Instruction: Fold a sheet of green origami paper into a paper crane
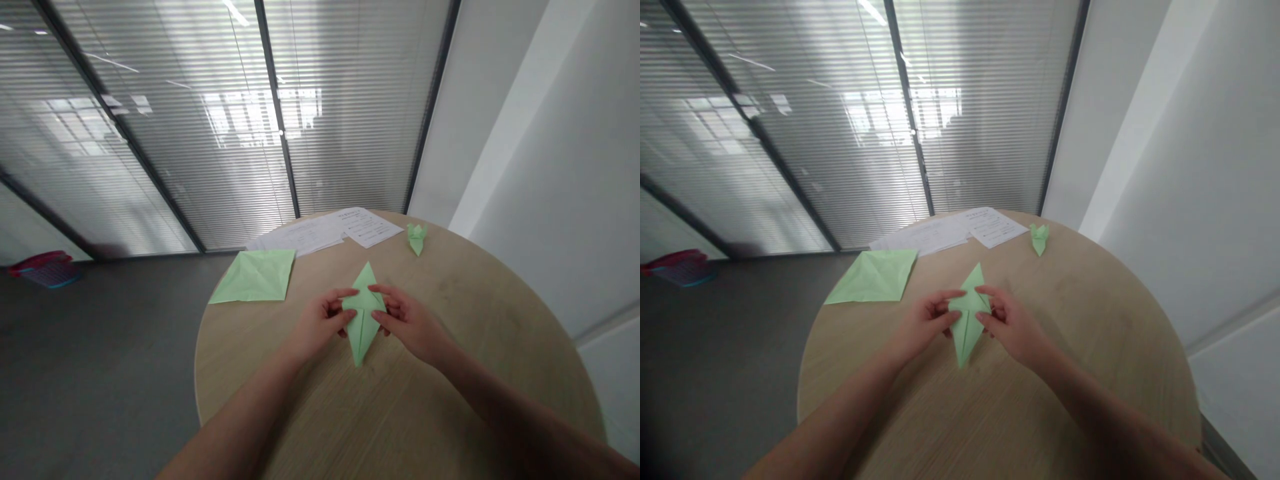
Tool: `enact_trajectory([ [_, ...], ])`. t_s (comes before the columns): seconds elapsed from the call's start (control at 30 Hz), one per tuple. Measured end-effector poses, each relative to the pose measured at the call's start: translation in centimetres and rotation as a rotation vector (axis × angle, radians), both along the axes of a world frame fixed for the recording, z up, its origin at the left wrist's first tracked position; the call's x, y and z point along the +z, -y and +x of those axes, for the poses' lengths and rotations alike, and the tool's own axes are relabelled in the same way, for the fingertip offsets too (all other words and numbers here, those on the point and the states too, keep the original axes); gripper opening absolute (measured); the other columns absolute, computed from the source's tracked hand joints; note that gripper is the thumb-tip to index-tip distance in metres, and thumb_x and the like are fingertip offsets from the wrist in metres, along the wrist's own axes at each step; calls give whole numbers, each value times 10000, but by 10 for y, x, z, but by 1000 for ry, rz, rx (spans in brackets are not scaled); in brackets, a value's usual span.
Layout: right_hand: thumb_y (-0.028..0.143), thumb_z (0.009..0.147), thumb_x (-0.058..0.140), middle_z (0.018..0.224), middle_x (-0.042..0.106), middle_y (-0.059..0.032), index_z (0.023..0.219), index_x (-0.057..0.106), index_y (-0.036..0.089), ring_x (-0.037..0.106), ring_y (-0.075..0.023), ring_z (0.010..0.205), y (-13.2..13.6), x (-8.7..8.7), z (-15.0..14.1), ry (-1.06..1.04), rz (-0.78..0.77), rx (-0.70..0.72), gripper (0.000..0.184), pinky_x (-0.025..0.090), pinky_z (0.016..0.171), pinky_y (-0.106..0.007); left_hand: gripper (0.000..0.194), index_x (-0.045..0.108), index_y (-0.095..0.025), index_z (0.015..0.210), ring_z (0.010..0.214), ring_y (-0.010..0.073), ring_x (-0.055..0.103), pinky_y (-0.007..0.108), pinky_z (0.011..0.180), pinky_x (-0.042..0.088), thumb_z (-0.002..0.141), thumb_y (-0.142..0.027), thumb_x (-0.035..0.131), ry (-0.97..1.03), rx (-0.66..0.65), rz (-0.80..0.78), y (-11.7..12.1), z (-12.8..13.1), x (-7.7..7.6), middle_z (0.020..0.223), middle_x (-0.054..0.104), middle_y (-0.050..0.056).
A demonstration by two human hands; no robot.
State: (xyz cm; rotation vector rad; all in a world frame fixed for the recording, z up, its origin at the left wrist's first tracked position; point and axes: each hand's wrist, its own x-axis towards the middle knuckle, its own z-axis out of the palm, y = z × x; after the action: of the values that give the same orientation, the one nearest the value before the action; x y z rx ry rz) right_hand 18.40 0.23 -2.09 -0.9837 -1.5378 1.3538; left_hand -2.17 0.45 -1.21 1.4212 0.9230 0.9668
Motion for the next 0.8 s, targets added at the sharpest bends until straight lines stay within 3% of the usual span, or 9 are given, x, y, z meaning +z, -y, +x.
enact_trajectory([
  [0.13,382,800,692,870,652,-19,1350,528,187,584,-111,679,-1,-3,1,40,36,-2,606,472,580,-230,537,599,-133,1236,611,118,576,243,548,499,764,-348,741,16,-3,-16,-1,1,0,778,661,12],
  [0.27,382,799,694,755,615,0,1211,650,173,544,-103,630,-3,-6,0,73,53,-9,464,483,576,-234,419,652,-121,1071,585,113,572,237,535,492,755,-379,745,11,40,-9,0,2,0,743,660,14],
  [0.43,436,811,687,831,681,-29,1099,690,177,595,-116,672,-2,-6,-5,-17,-17,52,387,518,593,-229,377,656,-133,985,551,111,571,230,524,485,755,-416,754,20,98,-21,3,6,1,671,644,-1],
  [0.67,508,788,705,815,702,-48,1021,721,157,646,-142,695,0,-7,-10,-122,-111,12,422,565,600,-252,366,709,-130,1016,539,117,569,239,523,495,787,-416,716,25,135,-22,2,8,-2,639,634,2],
  [0.8,472,749,741,802,703,-39,992,731,167,647,-140,654,1,-8,-10,-165,-115,-54,390,591,600,-286,267,731,-144,912,582,124,589,246,551,511,790,-377,691,25,137,-19,2,7,-1,676,647,15],
])
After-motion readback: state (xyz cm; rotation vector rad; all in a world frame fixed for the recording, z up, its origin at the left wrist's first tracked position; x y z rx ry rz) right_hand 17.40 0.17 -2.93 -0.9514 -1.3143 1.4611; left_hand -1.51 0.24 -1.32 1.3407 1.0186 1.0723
